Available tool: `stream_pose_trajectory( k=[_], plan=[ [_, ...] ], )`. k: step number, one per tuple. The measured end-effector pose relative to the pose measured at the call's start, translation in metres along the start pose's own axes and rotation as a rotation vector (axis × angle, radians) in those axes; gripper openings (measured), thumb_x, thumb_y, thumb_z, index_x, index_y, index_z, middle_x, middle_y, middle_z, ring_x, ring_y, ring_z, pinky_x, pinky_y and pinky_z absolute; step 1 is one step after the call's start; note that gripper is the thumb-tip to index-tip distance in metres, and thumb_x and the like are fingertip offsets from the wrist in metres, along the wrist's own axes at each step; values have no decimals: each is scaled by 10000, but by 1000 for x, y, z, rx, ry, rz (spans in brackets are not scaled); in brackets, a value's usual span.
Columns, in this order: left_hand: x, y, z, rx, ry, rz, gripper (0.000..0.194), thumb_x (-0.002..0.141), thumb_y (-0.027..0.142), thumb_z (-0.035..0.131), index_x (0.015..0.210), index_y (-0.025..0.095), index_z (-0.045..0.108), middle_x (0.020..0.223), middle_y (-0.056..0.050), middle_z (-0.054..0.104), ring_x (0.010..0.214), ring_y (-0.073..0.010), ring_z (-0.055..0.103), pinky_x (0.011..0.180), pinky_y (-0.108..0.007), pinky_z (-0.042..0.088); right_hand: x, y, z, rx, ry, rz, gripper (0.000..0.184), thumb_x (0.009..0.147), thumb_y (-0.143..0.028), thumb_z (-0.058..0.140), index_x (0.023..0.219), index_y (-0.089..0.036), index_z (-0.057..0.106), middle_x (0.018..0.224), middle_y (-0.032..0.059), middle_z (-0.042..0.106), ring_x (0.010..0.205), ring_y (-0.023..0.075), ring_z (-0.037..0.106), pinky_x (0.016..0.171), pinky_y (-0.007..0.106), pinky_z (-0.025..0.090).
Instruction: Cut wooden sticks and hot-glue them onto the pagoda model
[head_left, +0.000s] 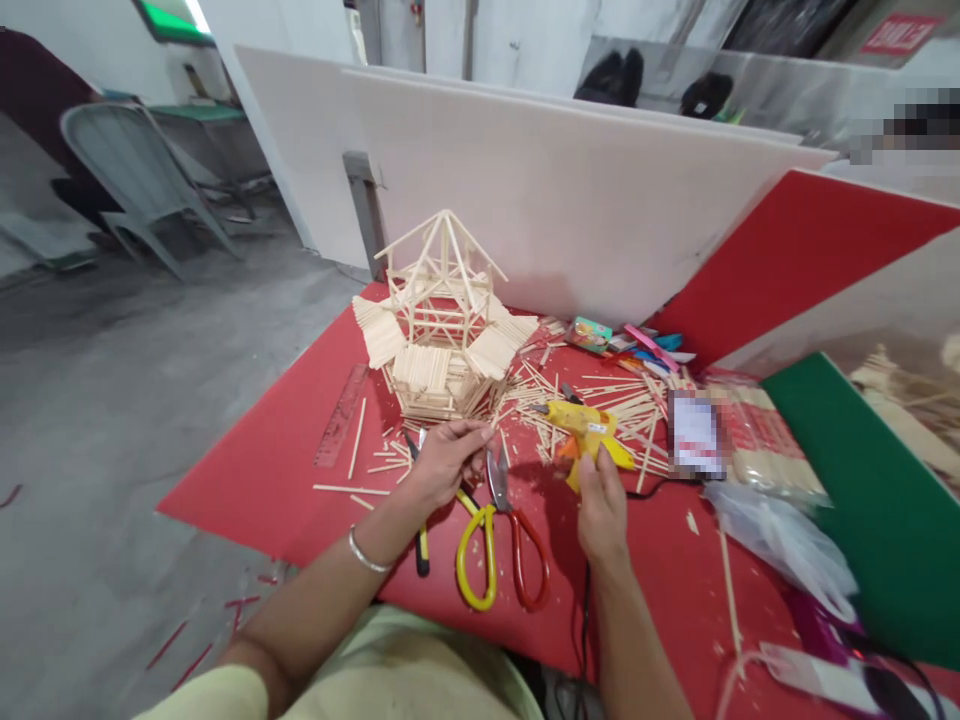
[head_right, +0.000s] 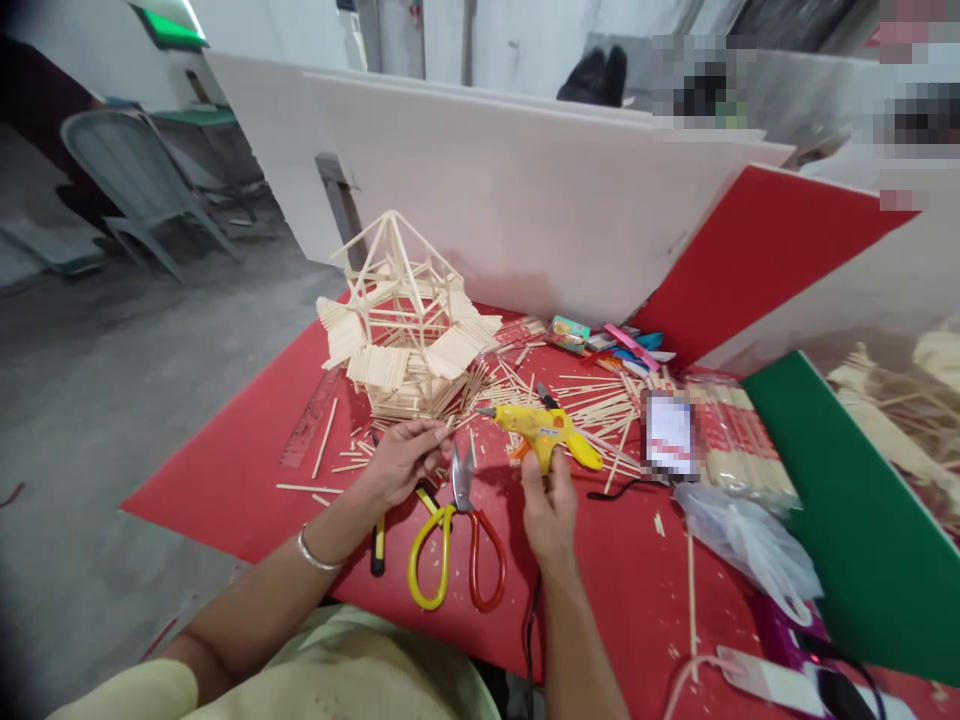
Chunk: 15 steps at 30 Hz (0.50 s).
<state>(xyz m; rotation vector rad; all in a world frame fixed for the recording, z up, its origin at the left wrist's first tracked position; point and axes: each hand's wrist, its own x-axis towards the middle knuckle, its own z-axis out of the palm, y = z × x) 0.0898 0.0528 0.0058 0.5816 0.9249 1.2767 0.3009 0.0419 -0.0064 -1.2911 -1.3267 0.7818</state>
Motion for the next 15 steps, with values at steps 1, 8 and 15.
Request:
stream_pose_trajectory(
  k=[1,8,15],
  plan=[
    [1,-1,0,-4,3,4,326,668,372,843,812,121,691,651,-27,681,396,-31,461,342,-134,296,-1,2,1,35,-6,27,375,891,-498,581,1132,-211,591,1024,58,672,910,181,628,800,321,509],
    [2,-9,4,17,33,1,311,656,332,857,824,129,695,630,-3,657,403,-29,476,368,-137,338,-8,2,8,213,-153,201,372,784,-488,722,964,-215,544,778,-7,644,662,147,604,628,290,511],
    [0,-19,6,49,-32,11,278,693,329,832,822,129,687,638,0,661,398,-27,461,367,-149,312,-11,7,12,181,-216,225,356,761,-433,748,961,-203,564,808,-25,630,681,124,561,630,256,474]
  ],
)
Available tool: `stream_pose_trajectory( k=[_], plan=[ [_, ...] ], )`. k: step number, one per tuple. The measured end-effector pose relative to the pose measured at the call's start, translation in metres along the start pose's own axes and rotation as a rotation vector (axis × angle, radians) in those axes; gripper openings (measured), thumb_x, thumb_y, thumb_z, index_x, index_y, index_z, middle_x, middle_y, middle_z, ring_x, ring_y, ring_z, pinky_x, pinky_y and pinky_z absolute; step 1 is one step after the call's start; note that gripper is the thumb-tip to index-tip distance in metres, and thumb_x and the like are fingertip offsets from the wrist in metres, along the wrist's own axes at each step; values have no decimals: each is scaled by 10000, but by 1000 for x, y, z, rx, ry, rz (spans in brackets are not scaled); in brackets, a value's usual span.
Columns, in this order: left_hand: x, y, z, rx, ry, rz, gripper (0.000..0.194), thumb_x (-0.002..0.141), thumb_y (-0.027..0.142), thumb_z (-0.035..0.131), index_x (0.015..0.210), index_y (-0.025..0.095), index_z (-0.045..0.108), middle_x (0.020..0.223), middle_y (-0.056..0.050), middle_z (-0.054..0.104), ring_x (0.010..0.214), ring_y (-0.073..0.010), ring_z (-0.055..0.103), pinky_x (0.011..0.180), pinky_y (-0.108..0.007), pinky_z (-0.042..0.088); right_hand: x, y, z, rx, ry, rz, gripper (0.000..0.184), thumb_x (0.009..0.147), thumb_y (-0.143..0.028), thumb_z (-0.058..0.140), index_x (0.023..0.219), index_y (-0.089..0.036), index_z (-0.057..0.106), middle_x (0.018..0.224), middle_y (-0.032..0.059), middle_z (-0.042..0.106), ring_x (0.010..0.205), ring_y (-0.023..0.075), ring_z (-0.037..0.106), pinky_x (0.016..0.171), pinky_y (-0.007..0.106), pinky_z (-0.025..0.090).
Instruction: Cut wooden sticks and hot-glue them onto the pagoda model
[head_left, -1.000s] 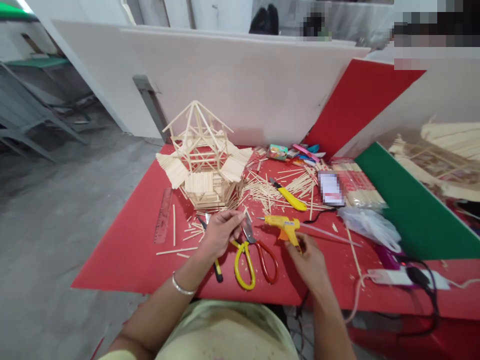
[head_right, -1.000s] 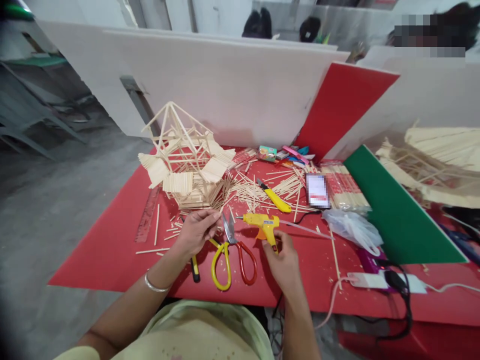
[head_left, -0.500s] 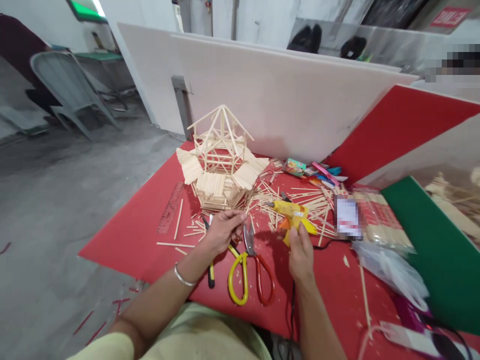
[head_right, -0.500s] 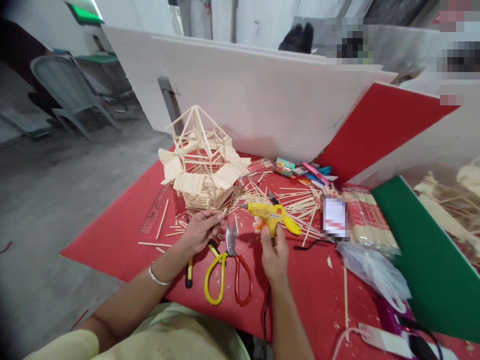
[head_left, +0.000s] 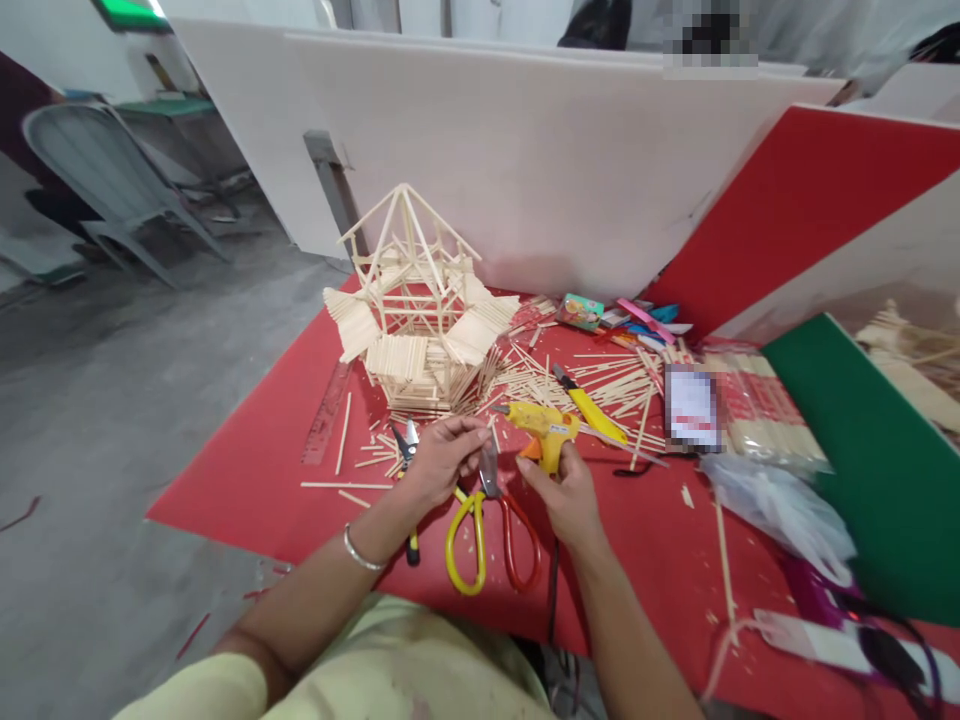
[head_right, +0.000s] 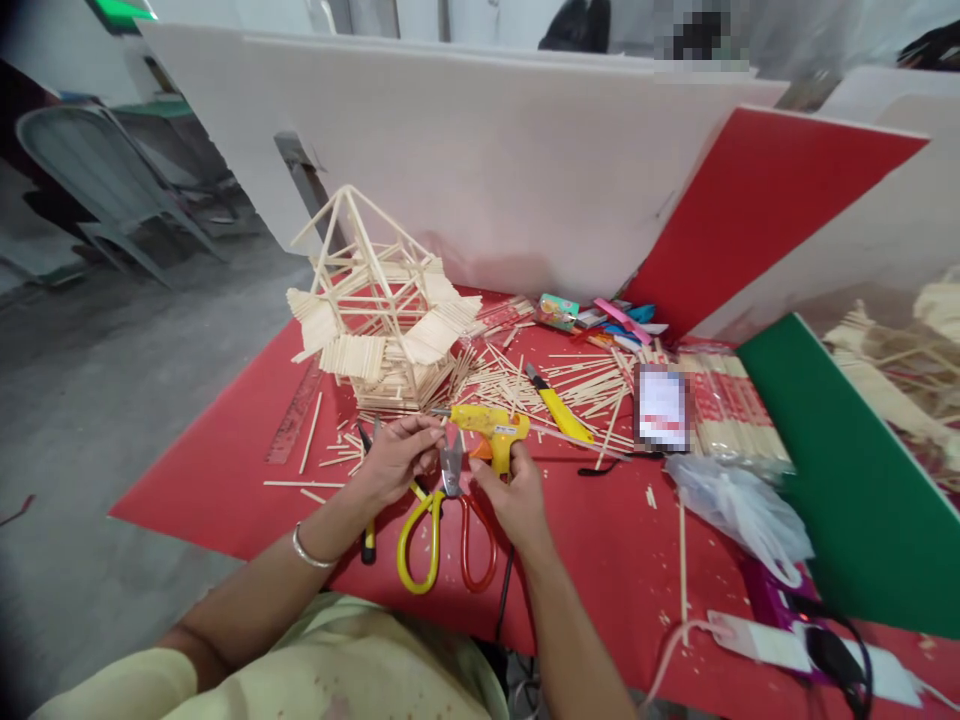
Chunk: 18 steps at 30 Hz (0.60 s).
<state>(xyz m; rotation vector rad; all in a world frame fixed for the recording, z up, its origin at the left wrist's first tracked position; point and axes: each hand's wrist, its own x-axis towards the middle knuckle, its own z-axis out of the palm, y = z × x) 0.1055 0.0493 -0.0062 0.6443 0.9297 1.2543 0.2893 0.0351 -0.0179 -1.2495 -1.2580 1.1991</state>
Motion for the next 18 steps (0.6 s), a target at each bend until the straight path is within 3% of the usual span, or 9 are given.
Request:
stream_pose_trajectory(
  k=[5,9,18],
  plan=[
    [-1,1,-3,-55,23,-4,260,722,323,813,842,133,681,651,0,672,401,-27,453,367,-150,305,-2,5,1,63,-7,54,338,841,-526,638,925,-208,560,773,-19,618,641,124,551,596,254,463],
    [-3,5,-6,-72,6,20,252,743,338,801,817,130,678,635,-3,676,389,-21,432,357,-146,282,0,8,3,-14,37,53,356,860,-559,612,825,-219,513,690,-47,551,602,112,499,565,233,418],
    [-2,5,-11,-73,46,45,253,729,338,811,809,129,692,627,5,665,390,-16,425,358,-144,289,0,11,4,-145,61,41,375,869,-585,583,798,-224,512,678,-47,536,615,122,488,590,246,407]
  ],
)
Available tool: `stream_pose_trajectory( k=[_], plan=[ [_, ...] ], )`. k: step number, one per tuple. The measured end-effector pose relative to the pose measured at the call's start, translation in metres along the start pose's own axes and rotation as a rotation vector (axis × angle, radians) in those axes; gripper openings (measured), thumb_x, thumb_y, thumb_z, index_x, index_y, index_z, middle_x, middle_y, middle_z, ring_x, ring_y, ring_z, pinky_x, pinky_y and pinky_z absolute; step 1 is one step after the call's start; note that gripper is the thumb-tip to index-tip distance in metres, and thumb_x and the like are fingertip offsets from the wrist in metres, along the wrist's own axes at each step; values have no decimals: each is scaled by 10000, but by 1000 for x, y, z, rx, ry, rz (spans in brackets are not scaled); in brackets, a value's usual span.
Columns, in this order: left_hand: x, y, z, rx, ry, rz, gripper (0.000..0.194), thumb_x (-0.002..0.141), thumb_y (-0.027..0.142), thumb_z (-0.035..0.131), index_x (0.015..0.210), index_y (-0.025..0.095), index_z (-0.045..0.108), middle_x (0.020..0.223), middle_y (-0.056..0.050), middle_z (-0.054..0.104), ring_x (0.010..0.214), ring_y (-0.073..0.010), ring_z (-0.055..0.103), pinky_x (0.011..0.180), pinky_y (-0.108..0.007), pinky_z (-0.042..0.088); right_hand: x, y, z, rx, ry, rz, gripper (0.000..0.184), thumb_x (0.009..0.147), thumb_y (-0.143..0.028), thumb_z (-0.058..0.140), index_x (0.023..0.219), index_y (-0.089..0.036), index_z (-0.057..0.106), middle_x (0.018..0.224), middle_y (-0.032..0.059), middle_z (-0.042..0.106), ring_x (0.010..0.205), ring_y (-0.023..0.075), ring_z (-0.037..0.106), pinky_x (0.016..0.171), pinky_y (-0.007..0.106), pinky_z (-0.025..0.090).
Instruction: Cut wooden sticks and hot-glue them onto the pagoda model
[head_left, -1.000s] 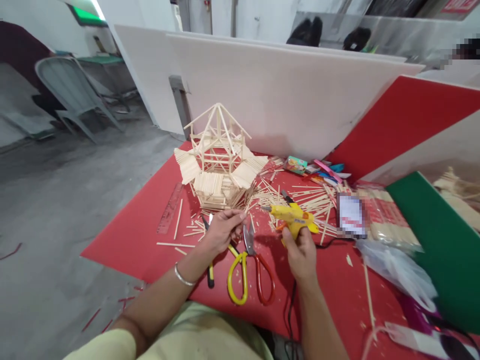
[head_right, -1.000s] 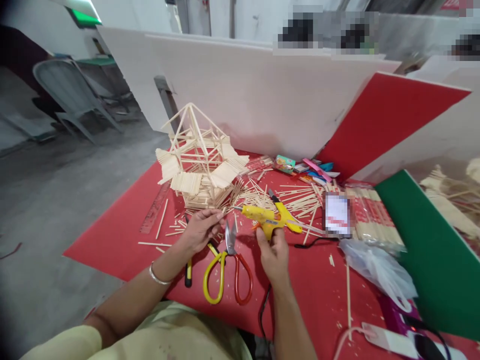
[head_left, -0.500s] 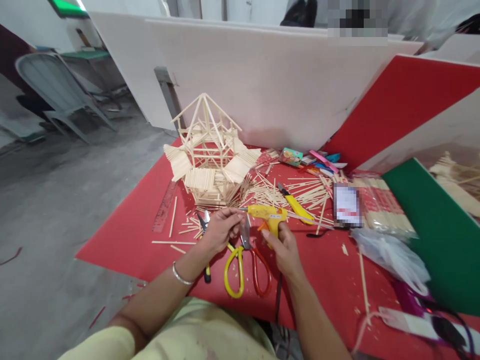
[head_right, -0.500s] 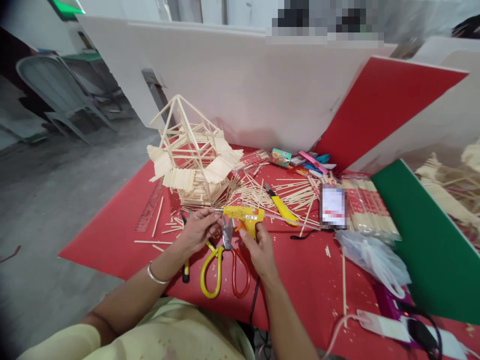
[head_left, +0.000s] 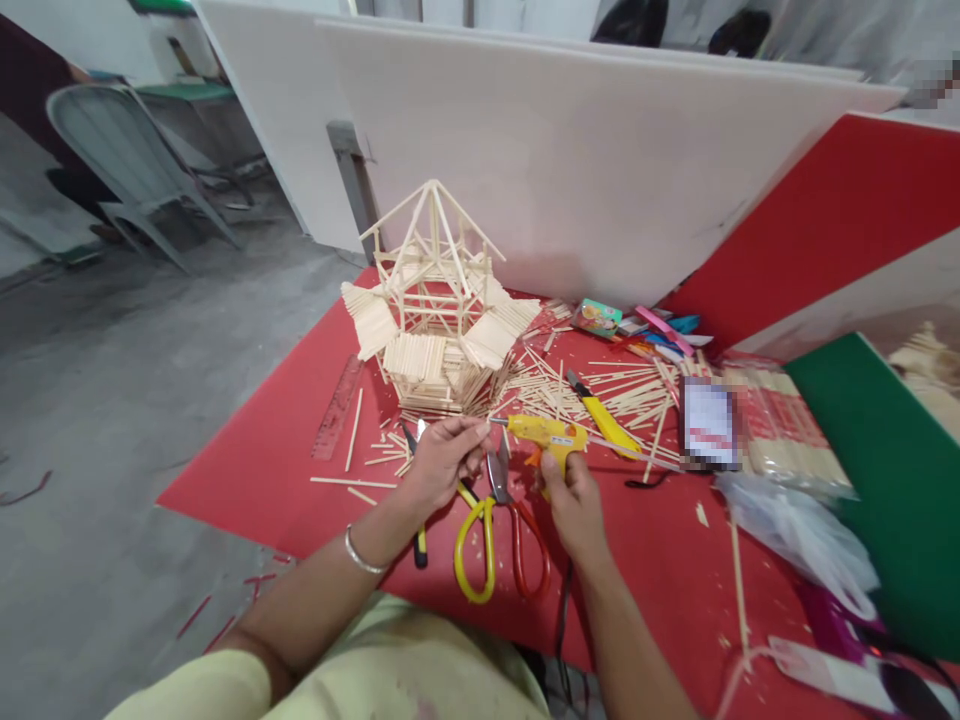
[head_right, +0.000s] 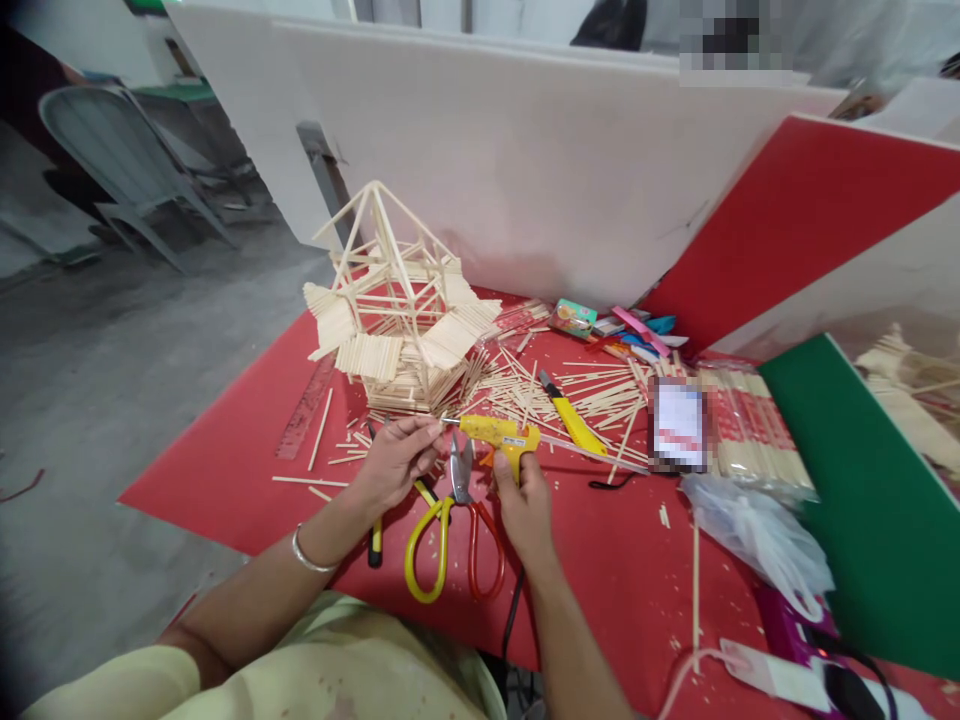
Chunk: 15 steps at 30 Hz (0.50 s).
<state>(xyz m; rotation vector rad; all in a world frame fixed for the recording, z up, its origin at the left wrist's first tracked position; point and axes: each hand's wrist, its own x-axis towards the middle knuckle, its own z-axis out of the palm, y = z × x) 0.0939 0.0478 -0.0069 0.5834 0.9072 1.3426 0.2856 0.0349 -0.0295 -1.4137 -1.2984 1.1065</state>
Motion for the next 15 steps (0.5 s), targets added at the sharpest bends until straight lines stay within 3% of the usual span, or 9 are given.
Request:
stream_pose_trajectory(
  k=[15],
  plan=[
    [0,-2,-2,28,32,-5,240,747,330,800,844,131,709,647,-11,679,413,-28,463,369,-143,321,1,8,1,-91,12,-27,364,889,-571,556,795,-230,470,673,-63,483,617,117,440,583,247,381]
  ],
)
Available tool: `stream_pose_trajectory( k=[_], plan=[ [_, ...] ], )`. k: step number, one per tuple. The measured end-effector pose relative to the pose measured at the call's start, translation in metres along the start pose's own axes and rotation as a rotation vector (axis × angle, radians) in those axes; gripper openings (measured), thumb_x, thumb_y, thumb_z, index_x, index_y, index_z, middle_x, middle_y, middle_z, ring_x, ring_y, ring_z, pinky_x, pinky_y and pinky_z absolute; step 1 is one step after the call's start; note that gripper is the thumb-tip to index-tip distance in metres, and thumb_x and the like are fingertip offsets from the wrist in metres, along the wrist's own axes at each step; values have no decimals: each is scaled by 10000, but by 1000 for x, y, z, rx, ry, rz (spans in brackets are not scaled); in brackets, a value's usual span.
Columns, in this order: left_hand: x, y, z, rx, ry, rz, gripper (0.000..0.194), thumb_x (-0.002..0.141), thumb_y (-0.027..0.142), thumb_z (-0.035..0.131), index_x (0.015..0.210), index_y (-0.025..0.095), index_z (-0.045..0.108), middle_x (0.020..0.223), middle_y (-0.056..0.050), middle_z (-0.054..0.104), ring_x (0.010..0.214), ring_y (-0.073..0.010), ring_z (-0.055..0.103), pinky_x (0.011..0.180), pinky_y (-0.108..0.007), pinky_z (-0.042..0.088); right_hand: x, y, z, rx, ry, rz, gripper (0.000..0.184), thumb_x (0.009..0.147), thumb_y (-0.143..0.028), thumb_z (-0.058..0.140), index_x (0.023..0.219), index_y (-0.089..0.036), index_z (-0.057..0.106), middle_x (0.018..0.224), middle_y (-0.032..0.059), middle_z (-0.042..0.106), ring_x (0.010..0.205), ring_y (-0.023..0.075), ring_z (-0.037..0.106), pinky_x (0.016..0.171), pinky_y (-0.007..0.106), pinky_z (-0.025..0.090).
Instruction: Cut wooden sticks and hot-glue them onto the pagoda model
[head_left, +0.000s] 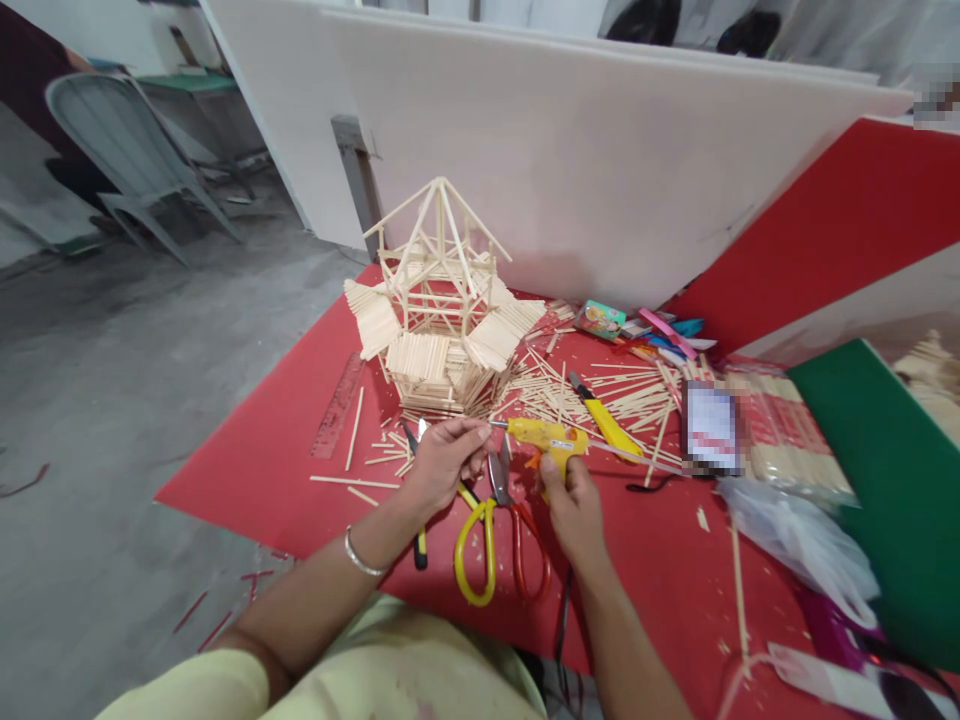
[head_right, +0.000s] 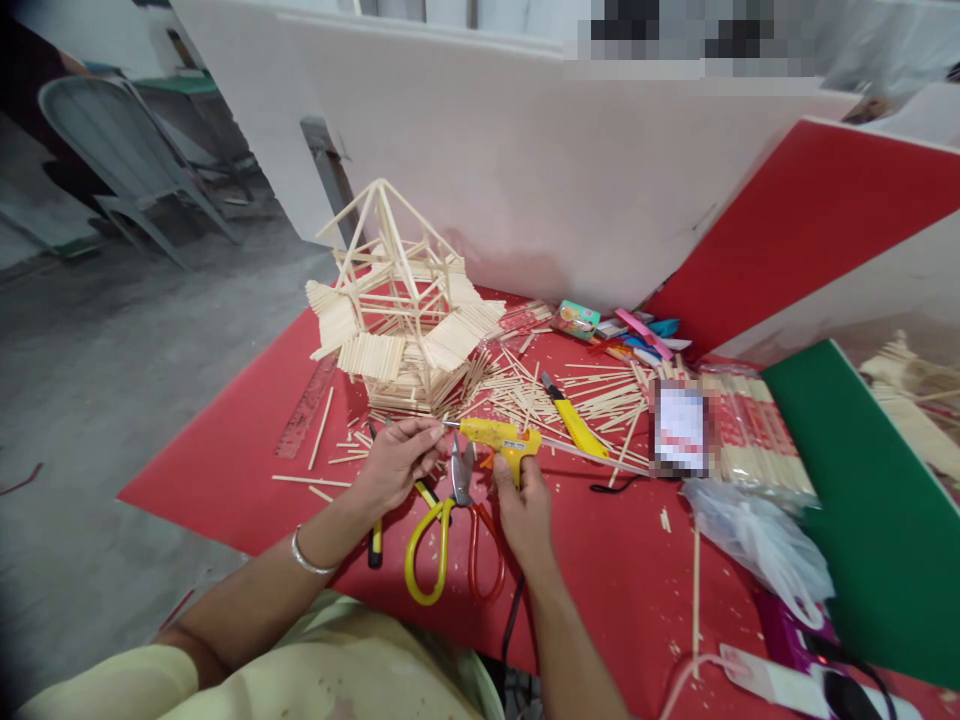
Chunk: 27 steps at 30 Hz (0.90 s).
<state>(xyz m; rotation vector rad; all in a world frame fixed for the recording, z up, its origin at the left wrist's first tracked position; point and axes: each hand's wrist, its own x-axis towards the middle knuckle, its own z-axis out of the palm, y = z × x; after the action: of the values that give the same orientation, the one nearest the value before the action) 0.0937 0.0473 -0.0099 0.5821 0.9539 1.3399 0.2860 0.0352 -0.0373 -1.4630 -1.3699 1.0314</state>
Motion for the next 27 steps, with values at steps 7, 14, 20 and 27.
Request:
stream_pose_trajectory(
  k=[7,14,20,27],
  plan=[
    [0,-1,-1,26,7,7,231,753,329,794,848,137,707,664,-17,690,419,-29,477,371,-135,327,-1,-2,0,-38,17,-10,368,888,-574,547,777,-232,469,656,-64,472,615,123,441,584,252,380],
    [1,-3,-2,25,21,16,276,720,350,811,849,134,699,656,-15,682,420,-36,484,370,-144,340,-1,-3,1,-70,24,-20,353,886,-564,552,794,-231,482,693,-50,538,631,129,463,596,256,382],
    [0,-2,-2,68,22,16,292,717,366,811,841,128,695,658,-20,687,418,-32,489,363,-135,317,-1,-1,1,-88,37,-21,355,885,-557,553,774,-230,471,658,-61,490,617,125,441,587,251,365],
    [-1,-4,-2,61,6,-11,281,727,362,808,849,131,703,679,-19,692,413,-28,483,372,-139,340,-1,0,0,-74,39,-19,356,893,-565,539,784,-235,467,648,-64,469,606,127,430,571,254,356]
  ],
)
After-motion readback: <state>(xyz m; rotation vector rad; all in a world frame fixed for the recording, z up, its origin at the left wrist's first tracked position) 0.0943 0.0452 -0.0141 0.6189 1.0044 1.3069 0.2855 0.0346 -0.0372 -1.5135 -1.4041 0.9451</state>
